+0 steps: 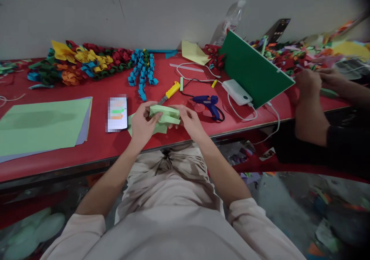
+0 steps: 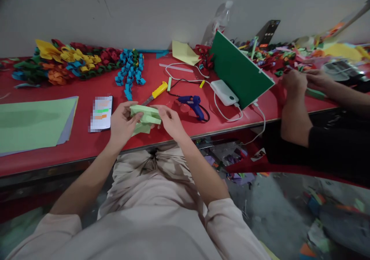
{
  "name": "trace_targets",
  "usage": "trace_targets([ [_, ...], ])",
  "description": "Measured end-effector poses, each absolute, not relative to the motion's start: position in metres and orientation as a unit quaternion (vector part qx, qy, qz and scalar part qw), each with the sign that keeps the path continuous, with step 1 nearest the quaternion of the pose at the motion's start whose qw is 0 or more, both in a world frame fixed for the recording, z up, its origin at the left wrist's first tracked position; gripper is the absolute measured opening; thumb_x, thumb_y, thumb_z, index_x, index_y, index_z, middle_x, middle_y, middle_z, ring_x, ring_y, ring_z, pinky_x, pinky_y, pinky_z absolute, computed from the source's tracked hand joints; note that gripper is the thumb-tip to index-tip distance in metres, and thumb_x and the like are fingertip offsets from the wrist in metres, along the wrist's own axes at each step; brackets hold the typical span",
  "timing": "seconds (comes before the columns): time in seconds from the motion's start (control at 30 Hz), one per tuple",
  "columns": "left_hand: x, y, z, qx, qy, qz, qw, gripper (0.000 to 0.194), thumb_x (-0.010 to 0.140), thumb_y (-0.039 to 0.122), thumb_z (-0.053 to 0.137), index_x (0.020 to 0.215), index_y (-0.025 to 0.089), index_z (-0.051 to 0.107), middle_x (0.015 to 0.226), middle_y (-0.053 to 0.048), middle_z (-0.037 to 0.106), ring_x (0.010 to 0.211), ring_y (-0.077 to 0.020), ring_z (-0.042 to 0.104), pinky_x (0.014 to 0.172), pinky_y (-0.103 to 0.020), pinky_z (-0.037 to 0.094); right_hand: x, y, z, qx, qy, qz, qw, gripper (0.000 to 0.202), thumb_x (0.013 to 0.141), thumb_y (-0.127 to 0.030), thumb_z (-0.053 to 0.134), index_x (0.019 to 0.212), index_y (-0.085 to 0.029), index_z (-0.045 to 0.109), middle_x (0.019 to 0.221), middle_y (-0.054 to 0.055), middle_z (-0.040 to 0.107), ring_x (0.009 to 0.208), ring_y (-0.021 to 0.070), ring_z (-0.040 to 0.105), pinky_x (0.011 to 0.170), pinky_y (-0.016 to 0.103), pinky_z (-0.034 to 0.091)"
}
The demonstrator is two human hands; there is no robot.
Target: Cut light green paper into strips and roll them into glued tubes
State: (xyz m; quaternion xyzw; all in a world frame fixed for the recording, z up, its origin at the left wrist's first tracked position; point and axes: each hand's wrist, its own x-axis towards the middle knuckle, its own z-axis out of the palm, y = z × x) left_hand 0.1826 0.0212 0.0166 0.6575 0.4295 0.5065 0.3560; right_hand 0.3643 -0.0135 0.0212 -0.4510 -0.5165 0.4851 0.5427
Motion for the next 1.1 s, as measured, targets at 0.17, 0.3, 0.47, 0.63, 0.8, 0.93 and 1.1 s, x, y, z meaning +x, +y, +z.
trace_targets([
  [0.17, 0.182, 0.025, 0.011, 0.646, 0.430, 0.500, 0.385, 0.058, 0.081, 0.051, 0.076, 0.128, 0.022, 0.060, 0.095, -0.003, 0.065, 0.083, -0.0172, 0.066, 0.072, -0.025, 0.055, 0.364, -0.010, 0.013, -0.470, -0.500, 0.473, 0.553, 0.052, 0.079, -0.062, 0.073, 0.112, -0.022, 0.068, 0.093, 0.005, 0.075, 0.066, 0.0199, 0.072, 0.064, 0.033, 0.060],
  [0.3, 0.183, 0.022, 0.016, 0.609, 0.438, 0.485, 0.449, 0.062, 0.078, 0.054, 0.078, 0.127, 0.021, 0.060, 0.092, -0.003, 0.068, 0.078, -0.0166, 0.066, 0.066, -0.025, 0.057, 0.364, -0.008, 0.008, -0.464, -0.499, 0.475, 0.557, 0.041, 0.078, -0.050, 0.075, 0.108, -0.021, 0.070, 0.092, 0.003, 0.076, 0.069, 0.0190, 0.071, 0.067, 0.032, 0.060],
  [0.47, 0.183, 0.022, 0.020, 0.547, 0.490, 0.479, 0.480, 0.052, 0.077, 0.061, 0.075, 0.106, 0.018, 0.069, 0.081, -0.004, 0.071, 0.070, -0.0158, 0.068, 0.061, -0.024, 0.055, 0.367, -0.008, 0.010, -0.465, -0.519, 0.481, 0.531, 0.037, 0.077, -0.042, 0.074, 0.106, -0.020, 0.073, 0.098, 0.005, 0.078, 0.079, 0.0190, 0.071, 0.068, 0.030, 0.059],
  [0.63, 0.183, 0.025, 0.017, 0.537, 0.491, 0.487, 0.483, 0.049, 0.071, 0.059, 0.081, 0.092, 0.017, 0.071, 0.076, -0.004, 0.072, 0.070, -0.0168, 0.068, 0.062, -0.025, 0.052, 0.366, -0.005, 0.012, -0.485, -0.543, 0.454, 0.513, 0.036, 0.081, -0.045, 0.072, 0.104, -0.018, 0.077, 0.097, 0.006, 0.078, 0.076, 0.0181, 0.069, 0.068, 0.030, 0.055],
  [0.8, 0.182, 0.024, 0.017, 0.539, 0.515, 0.480, 0.462, 0.039, 0.073, 0.055, 0.080, 0.079, 0.017, 0.069, 0.068, -0.001, 0.069, 0.060, -0.0137, 0.062, 0.055, -0.023, 0.047, 0.362, -0.002, 0.009, -0.506, -0.525, 0.431, 0.532, 0.028, 0.078, -0.044, 0.075, 0.088, -0.019, 0.080, 0.088, 0.004, 0.079, 0.082, 0.0208, 0.071, 0.074, 0.031, 0.056],
  [0.93, 0.178, 0.027, 0.025, 0.570, 0.498, 0.433, 0.489, 0.041, 0.072, 0.053, 0.081, 0.091, 0.017, 0.075, 0.074, -0.004, 0.072, 0.065, -0.0161, 0.065, 0.058, -0.025, 0.050, 0.365, -0.003, 0.007, -0.503, -0.507, 0.450, 0.536, 0.028, 0.075, -0.044, 0.078, 0.089, -0.019, 0.081, 0.088, 0.005, 0.079, 0.082, 0.0213, 0.071, 0.074, 0.032, 0.056],
  [1.1, 0.175, 0.033, 0.031, 0.606, 0.482, 0.395, 0.495, 0.044, 0.068, 0.053, 0.085, 0.093, 0.017, 0.080, 0.078, -0.006, 0.075, 0.064, -0.0166, 0.064, 0.056, -0.025, 0.048, 0.366, -0.005, 0.011, -0.501, -0.538, 0.434, 0.521, 0.028, 0.078, -0.043, 0.076, 0.091, -0.019, 0.080, 0.089, 0.005, 0.079, 0.080, 0.0201, 0.070, 0.071, 0.030, 0.054],
])
